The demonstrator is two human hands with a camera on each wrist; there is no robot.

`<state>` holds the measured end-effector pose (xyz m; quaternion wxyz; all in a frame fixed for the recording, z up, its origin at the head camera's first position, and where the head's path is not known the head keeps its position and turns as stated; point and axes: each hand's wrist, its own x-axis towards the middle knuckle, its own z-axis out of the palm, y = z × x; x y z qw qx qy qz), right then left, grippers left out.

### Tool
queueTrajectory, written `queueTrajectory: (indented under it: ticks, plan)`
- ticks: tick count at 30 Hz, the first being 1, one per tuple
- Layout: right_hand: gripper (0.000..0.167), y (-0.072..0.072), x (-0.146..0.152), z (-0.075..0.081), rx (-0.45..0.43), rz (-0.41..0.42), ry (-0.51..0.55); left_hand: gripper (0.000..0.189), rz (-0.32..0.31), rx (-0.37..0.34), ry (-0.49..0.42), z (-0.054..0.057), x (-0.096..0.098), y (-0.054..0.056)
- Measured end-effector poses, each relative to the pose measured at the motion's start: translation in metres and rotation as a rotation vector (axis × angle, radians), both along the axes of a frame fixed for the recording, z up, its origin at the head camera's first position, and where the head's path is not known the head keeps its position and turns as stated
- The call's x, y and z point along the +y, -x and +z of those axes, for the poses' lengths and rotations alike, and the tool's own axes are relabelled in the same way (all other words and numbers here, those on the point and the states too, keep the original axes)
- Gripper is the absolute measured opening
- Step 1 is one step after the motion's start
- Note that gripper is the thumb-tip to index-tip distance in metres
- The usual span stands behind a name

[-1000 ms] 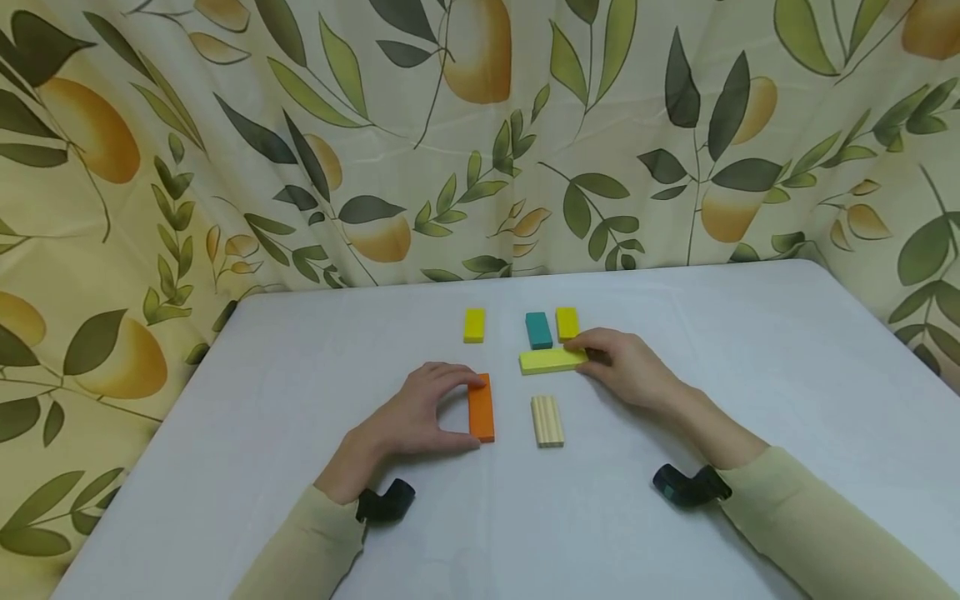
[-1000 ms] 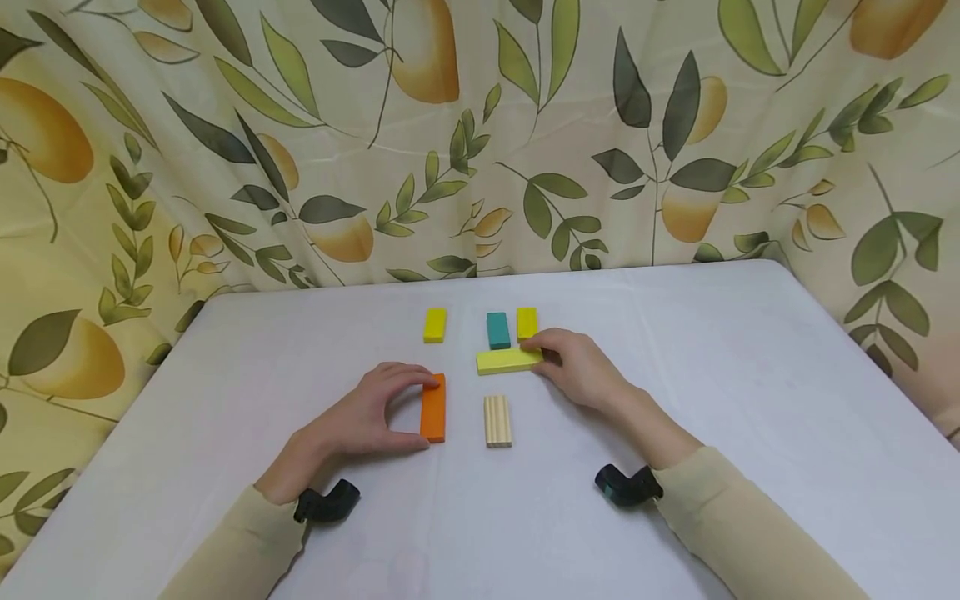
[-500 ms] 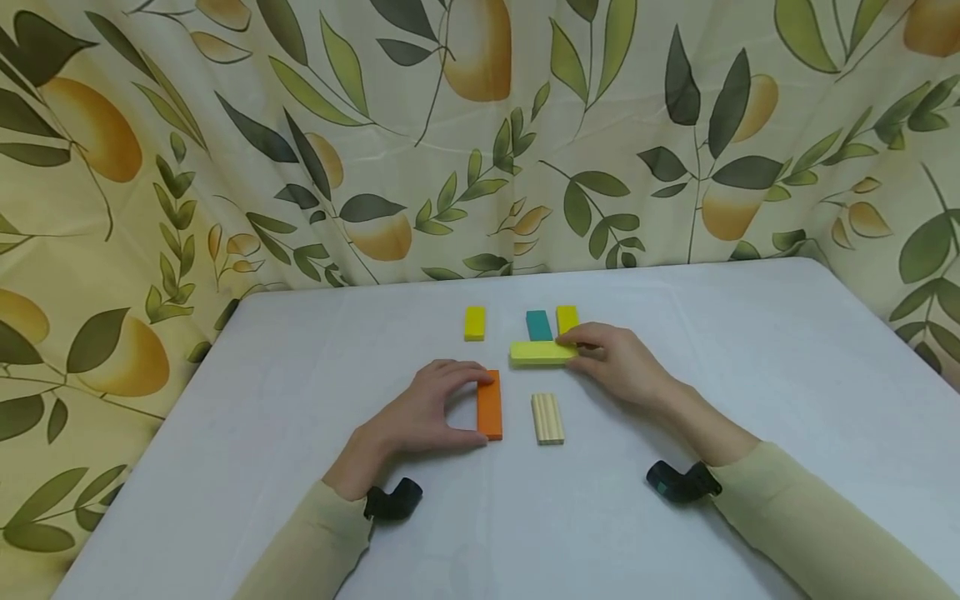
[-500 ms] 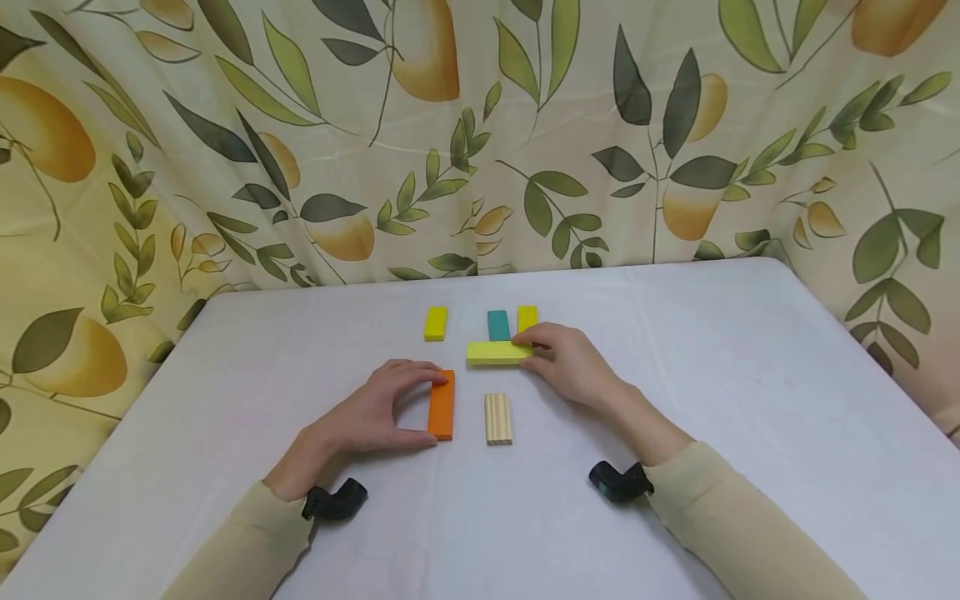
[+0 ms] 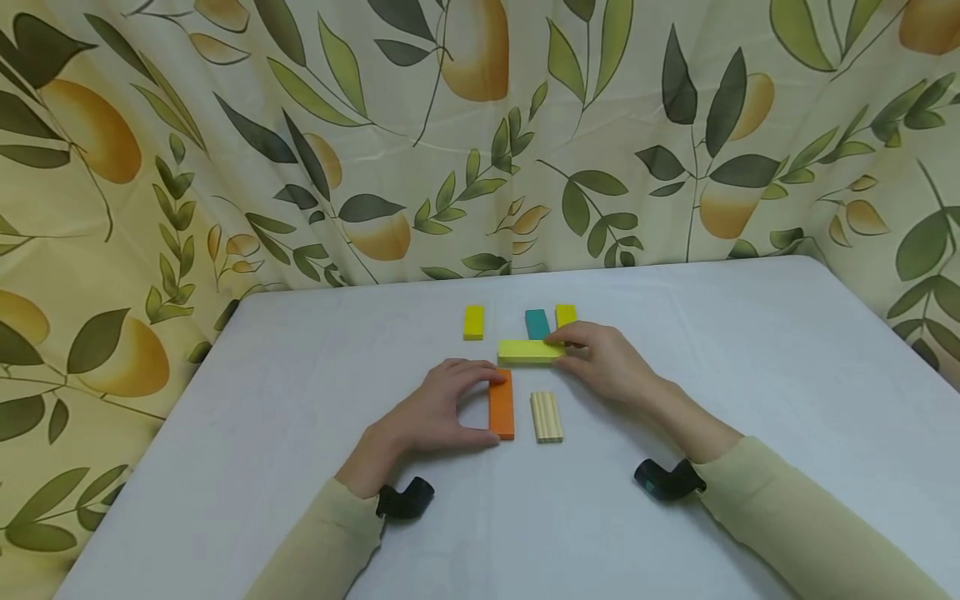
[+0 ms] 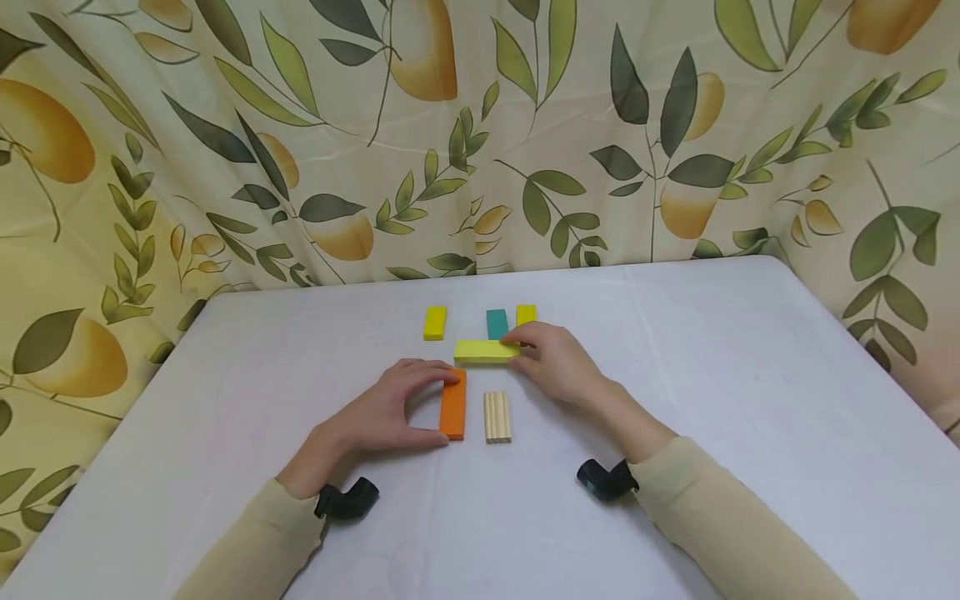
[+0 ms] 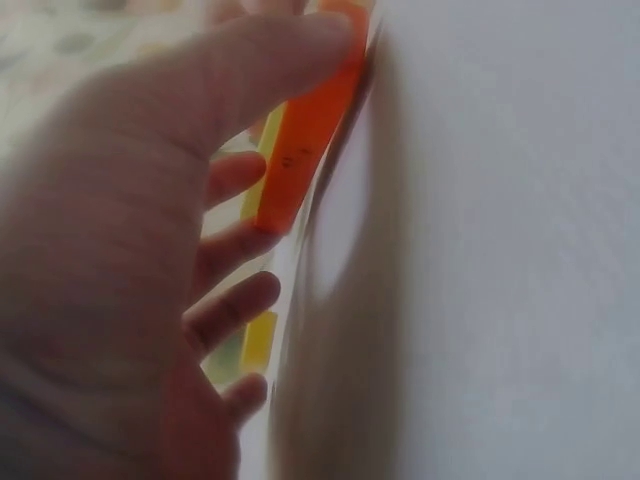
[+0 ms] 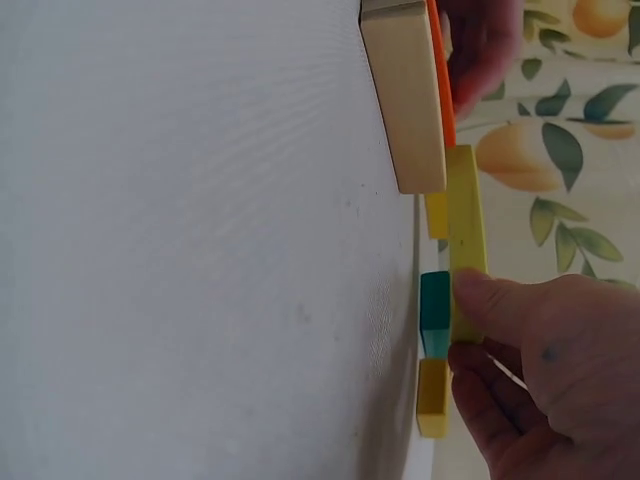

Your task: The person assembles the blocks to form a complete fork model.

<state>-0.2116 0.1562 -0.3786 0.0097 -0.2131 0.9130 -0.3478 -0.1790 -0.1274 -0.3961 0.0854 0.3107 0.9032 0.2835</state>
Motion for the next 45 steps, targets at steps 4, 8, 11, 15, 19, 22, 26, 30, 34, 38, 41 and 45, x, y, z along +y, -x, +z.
queueTrajectory:
  ticks: [4,8,11,15,19,22,26,30,34,38,41,45]
  plan:
    - [0.033,0.000,-0.003,0.000,0.001,-0.002,-0.015,0.069,-0.011,-0.004,-0.001,0.001,0.005,0.001]
    - [0.032,0.001,-0.005,0.001,0.004,0.015,-0.012,0.069,-0.025,-0.005,-0.012,0.003,0.010,0.001]
    - [0.032,0.002,-0.007,0.002,-0.001,0.026,-0.010,0.069,-0.032,0.004,-0.012,0.003,0.013,0.001]
    - [0.032,0.003,-0.009,0.002,-0.002,0.037,-0.009,0.069,-0.030,0.006,-0.014,0.002,0.016,0.002]
    - [0.032,0.004,-0.012,0.002,0.019,0.053,-0.005,0.068,-0.027,0.008,-0.010,0.002,0.018,0.004]
    - [0.032,0.004,-0.013,0.000,0.025,0.060,-0.008,0.069,-0.034,0.021,-0.007,0.001,0.019,0.004]
    - [0.030,0.005,-0.014,-0.002,0.017,0.065,-0.025,0.070,-0.038,0.022,0.002,-0.002,0.020,0.005]
    - [0.031,0.006,-0.015,-0.005,0.022,0.066,-0.039,0.071,-0.037,0.017,0.013,-0.003,0.020,0.005]
    - [0.031,0.006,-0.016,-0.006,0.025,0.064,-0.047,0.070,-0.037,0.012,0.017,-0.002,0.020,0.004]
    - [0.031,0.006,-0.017,-0.006,0.020,0.060,-0.049,0.069,-0.041,0.012,0.016,0.000,0.020,0.002]
    - [0.031,0.006,-0.016,-0.005,0.017,0.057,-0.054,0.069,-0.047,0.018,0.014,0.003,0.019,0.000]
    - [0.031,0.006,-0.016,-0.004,0.017,0.047,-0.066,0.069,-0.051,0.045,0.036,0.007,0.018,-0.003]
